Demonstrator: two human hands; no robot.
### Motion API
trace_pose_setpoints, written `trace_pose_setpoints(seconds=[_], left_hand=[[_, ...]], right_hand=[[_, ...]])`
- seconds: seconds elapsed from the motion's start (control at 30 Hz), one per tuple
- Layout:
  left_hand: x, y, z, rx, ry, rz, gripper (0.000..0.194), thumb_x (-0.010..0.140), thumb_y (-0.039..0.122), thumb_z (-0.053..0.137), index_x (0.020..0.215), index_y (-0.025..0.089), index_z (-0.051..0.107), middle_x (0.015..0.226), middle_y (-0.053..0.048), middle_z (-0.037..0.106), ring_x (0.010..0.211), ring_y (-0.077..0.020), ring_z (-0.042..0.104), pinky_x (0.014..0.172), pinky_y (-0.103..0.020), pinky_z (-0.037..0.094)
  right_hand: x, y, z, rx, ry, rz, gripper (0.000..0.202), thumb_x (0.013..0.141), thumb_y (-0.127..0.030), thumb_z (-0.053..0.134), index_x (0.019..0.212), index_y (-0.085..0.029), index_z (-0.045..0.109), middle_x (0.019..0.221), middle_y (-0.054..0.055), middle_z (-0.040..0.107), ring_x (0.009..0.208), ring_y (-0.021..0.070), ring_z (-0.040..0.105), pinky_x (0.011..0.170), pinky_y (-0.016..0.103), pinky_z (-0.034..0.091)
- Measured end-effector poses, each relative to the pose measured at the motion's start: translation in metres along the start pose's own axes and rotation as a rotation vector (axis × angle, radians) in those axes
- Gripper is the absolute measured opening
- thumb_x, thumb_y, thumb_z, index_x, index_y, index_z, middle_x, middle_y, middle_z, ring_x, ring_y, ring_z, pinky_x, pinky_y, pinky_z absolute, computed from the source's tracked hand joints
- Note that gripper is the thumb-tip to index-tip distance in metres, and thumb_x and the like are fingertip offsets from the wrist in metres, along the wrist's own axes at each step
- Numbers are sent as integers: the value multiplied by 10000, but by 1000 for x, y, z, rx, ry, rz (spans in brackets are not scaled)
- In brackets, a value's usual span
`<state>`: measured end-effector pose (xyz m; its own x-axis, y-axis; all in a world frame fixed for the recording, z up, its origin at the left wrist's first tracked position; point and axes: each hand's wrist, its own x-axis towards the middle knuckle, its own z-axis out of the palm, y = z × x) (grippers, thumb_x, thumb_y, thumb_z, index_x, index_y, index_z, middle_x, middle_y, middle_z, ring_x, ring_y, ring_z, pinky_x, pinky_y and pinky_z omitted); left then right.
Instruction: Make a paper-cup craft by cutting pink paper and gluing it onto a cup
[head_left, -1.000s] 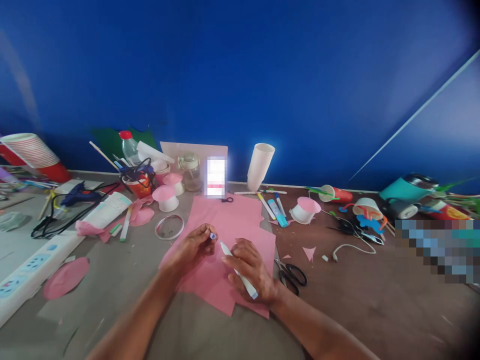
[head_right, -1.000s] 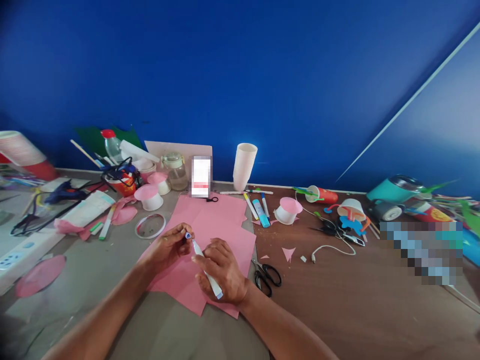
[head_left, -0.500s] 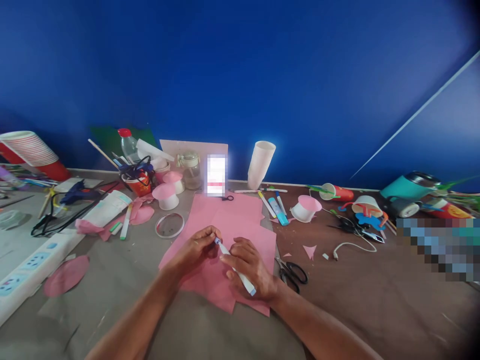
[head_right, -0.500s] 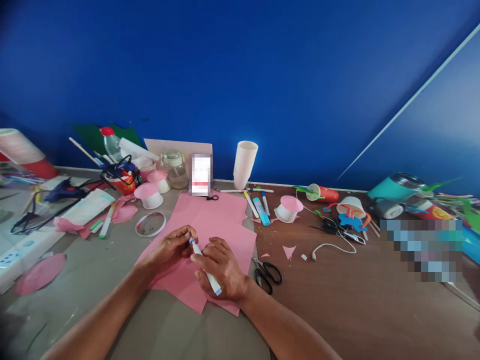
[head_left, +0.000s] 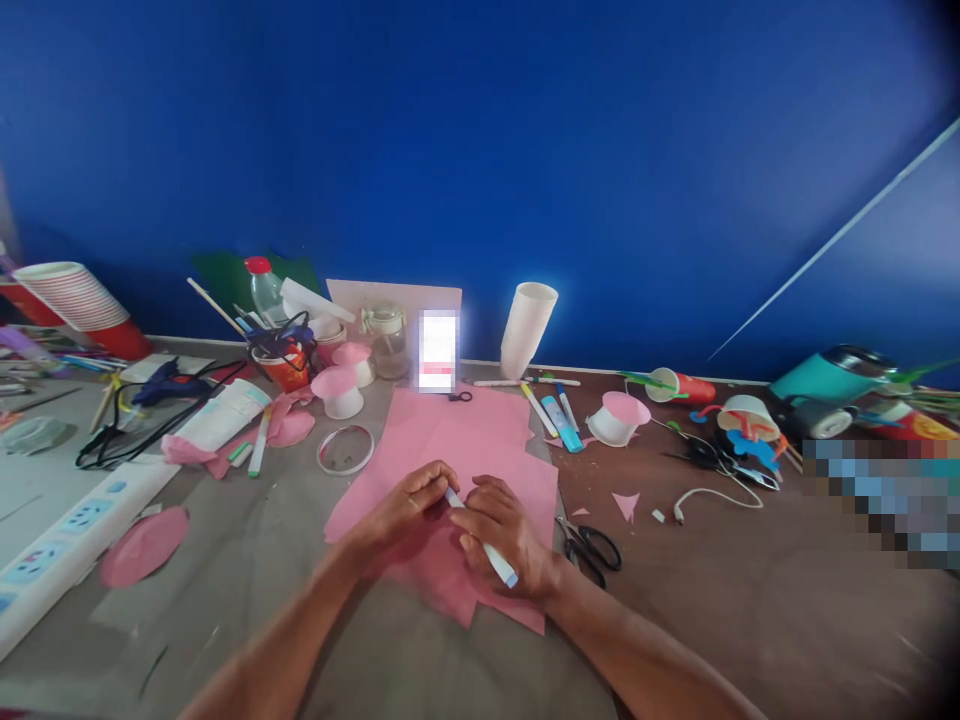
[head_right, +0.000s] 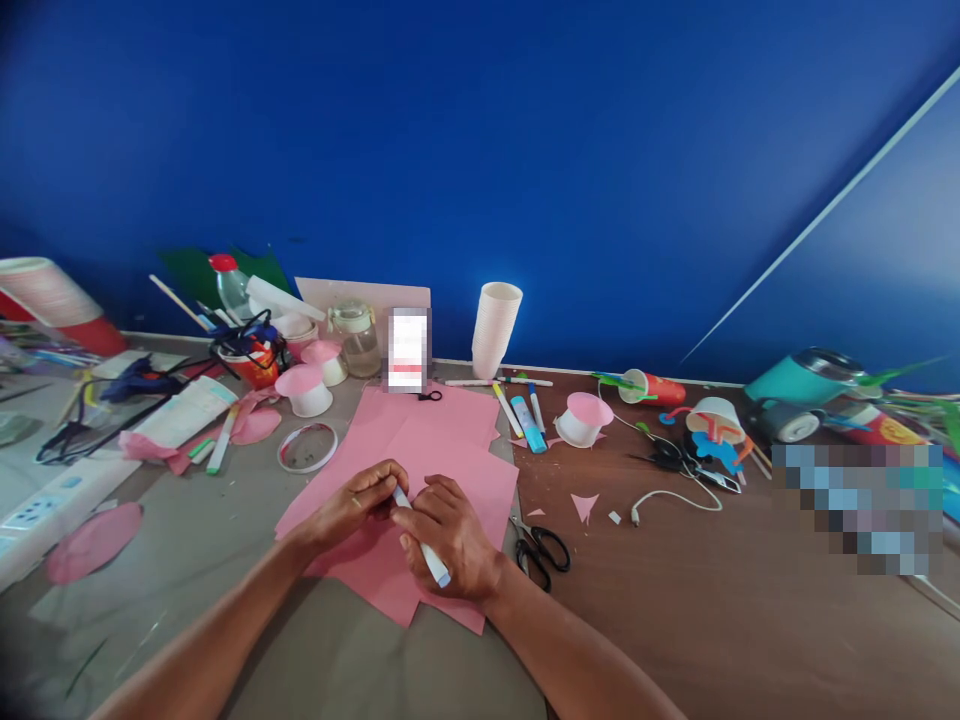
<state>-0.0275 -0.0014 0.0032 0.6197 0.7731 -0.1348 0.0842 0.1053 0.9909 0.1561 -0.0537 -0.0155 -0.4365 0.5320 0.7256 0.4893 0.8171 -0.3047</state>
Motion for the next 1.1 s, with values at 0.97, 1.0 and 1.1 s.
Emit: trace_pose_setpoints(seconds=[0.97,1.0,1.1], left_hand=[[5,-5,-7,328,382,203,334,923,436,481,1132,190,568,730,4,550,661,-148,509,623,-268,404],[7,-8,-12,433,459,219,283,915,390,488,1087,192,593,745,-9,574,691,-163,531,646,-280,415],[12,-18,-25,683,556,283,226,898,302,472,1014,198,637,928,-74,659,848,-209,596,771,-332,454]], right_hand=[[6,14,-20,-226,26,56,209,906,-180,481,1082,-213,587,797,24,557,791,190,528,951,441,425],[4,18,-23,-277,55,132,251,906,-176,479,1138,-201,571,842,45,582,837,209,543,947,451,422],[-2,35,-29,-436,72,385,379,901,-185,479,1278,-164,507,970,104,623,950,267,558,967,491,403]])
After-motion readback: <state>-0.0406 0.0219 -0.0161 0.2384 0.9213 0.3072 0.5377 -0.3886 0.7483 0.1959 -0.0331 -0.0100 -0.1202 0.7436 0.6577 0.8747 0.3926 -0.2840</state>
